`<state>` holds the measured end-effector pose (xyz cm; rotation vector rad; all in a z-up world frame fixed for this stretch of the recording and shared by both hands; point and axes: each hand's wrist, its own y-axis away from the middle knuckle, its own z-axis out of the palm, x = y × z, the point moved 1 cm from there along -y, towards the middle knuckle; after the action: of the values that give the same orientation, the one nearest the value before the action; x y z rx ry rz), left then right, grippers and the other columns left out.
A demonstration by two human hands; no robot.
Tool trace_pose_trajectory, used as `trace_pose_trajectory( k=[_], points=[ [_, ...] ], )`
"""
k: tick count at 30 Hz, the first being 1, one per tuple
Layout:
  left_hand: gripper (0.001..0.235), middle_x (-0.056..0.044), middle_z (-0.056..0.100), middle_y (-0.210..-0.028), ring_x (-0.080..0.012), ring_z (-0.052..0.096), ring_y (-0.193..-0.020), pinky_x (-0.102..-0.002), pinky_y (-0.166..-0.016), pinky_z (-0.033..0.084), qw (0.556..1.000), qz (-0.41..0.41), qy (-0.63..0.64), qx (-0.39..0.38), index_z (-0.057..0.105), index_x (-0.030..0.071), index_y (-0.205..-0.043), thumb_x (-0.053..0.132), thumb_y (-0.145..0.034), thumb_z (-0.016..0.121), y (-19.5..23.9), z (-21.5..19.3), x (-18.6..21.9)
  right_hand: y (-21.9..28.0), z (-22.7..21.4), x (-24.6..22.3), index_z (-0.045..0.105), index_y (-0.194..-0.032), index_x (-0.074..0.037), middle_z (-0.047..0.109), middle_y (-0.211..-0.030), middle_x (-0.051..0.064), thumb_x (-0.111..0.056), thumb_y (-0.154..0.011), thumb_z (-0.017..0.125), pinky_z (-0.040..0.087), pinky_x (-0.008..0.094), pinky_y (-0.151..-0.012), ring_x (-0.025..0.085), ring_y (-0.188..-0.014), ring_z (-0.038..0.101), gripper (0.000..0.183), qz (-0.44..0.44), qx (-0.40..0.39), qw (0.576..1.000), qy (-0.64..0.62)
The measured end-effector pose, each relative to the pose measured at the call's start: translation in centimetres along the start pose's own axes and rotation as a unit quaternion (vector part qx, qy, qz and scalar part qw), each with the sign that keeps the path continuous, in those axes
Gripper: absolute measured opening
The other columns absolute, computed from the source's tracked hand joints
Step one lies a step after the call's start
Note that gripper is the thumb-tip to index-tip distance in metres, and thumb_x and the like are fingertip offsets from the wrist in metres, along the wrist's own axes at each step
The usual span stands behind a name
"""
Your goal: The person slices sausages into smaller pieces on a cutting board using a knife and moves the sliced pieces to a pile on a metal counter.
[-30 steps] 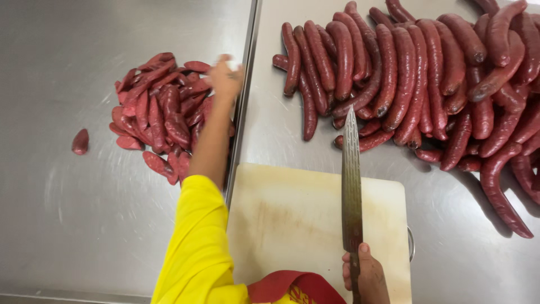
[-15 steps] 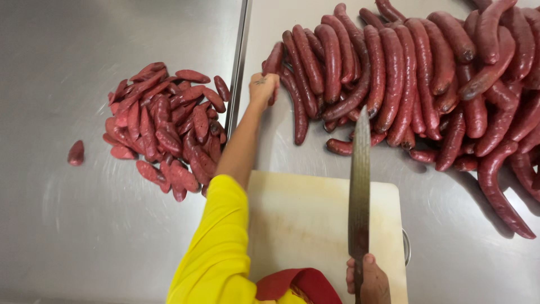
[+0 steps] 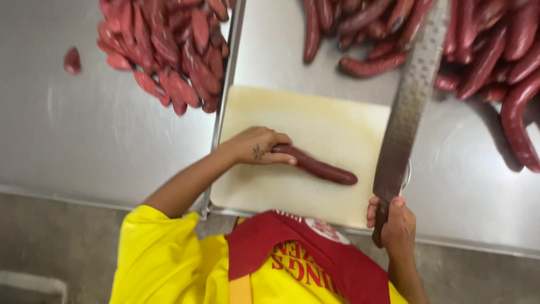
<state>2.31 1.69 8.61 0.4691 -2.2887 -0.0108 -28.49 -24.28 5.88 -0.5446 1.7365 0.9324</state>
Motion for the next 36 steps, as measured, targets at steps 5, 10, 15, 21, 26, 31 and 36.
trace_pose_trajectory(
  k=[5,10,15,21,26,31,36],
  points=[
    [0.039,-0.012,0.068,-0.102,-0.0354,0.063,-0.101,-0.049,-0.089,0.044,0.987,0.016,-0.132,0.091,0.072,0.015,-0.107,0.047,-0.084,0.073,3.6,2.2,-1.2,1.8,-2.8,2.0,0.063,-0.101,0.006,0.062,-0.073,0.009,-0.05,-0.109,0.038,0.049,0.031,-0.057,0.017,-0.062,0.057,0.062,0.019,-0.074,0.994,0.084],
    [0.036,-0.011,0.059,-0.129,-0.0309,0.054,-0.126,-0.051,-0.112,0.03,0.95,0.021,-0.185,0.251,0.068,0.003,-0.129,0.022,-0.099,0.068,2.9,7.8,-0.3,3.2,-5.5,0.0,0.069,-0.093,-0.004,0.063,-0.066,0.009,-0.054,-0.104,0.037,0.05,0.035,-0.056,0.021,-0.057,0.061,0.06,0.117,-0.098,0.93,0.334],
    [0.036,-0.011,0.063,-0.115,-0.0298,0.06,-0.115,-0.045,-0.105,0.039,0.925,0.145,-0.105,0.337,0.068,0.005,-0.113,0.013,-0.079,0.071,-0.4,11.9,2.9,2.8,-8.5,-2.0,0.071,-0.093,-0.006,0.063,-0.061,0.011,-0.052,-0.104,0.039,0.051,0.04,-0.057,0.024,-0.055,0.063,0.057,0.095,-0.101,0.885,0.444],
    [0.025,-0.002,0.064,-0.107,-0.019,0.06,-0.1,-0.038,-0.09,0.04,0.906,0.189,-0.15,0.349,0.07,0.013,-0.102,0.026,-0.086,0.084,-3.1,14.0,5.8,3.0,-12.3,-4.0,0.069,-0.098,-0.01,0.064,-0.056,0.017,-0.054,-0.103,0.044,0.052,0.048,-0.057,0.037,-0.057,0.068,0.051,0.091,-0.12,0.783,0.604],
    [0.025,-0.002,0.062,-0.103,-0.0189,0.058,-0.095,-0.036,-0.085,0.039,0.894,0.173,-0.173,0.375,0.069,0.013,-0.096,0.029,-0.086,0.087,-4.0,14.1,6.0,3.2,-15.0,-5.3,0.07,-0.101,-0.012,0.061,-0.048,0.016,-0.054,-0.102,0.046,0.052,0.05,-0.052,0.039,-0.048,0.066,0.048,0.065,-0.138,0.781,0.606],
    [0.025,0.0,0.061,-0.101,-0.0177,0.058,-0.094,-0.035,-0.084,0.039,0.884,0.178,-0.179,0.393,0.071,0.014,-0.096,0.03,-0.086,0.088,-3.8,14.0,6.1,2.2,-15.3,-5.0,0.067,-0.111,-0.016,0.067,-0.05,0.016,-0.049,-0.1,0.042,0.055,0.049,-0.055,0.039,-0.053,0.071,0.043,0.148,-0.188,0.717,0.655],
    [0.024,0.0,0.062,-0.098,-0.0169,0.058,-0.092,-0.035,-0.081,0.039,0.892,0.167,-0.166,0.385,0.071,0.015,-0.096,0.027,-0.085,0.088,-3.9,14.1,6.0,-3.3,-5.2,-1.0,0.055,-0.125,-0.001,0.067,-0.085,0.025,-0.024,-0.1,0.038,0.055,0.049,-0.054,0.04,-0.061,0.068,0.038,-0.141,-0.327,0.737,0.574]
  ],
)
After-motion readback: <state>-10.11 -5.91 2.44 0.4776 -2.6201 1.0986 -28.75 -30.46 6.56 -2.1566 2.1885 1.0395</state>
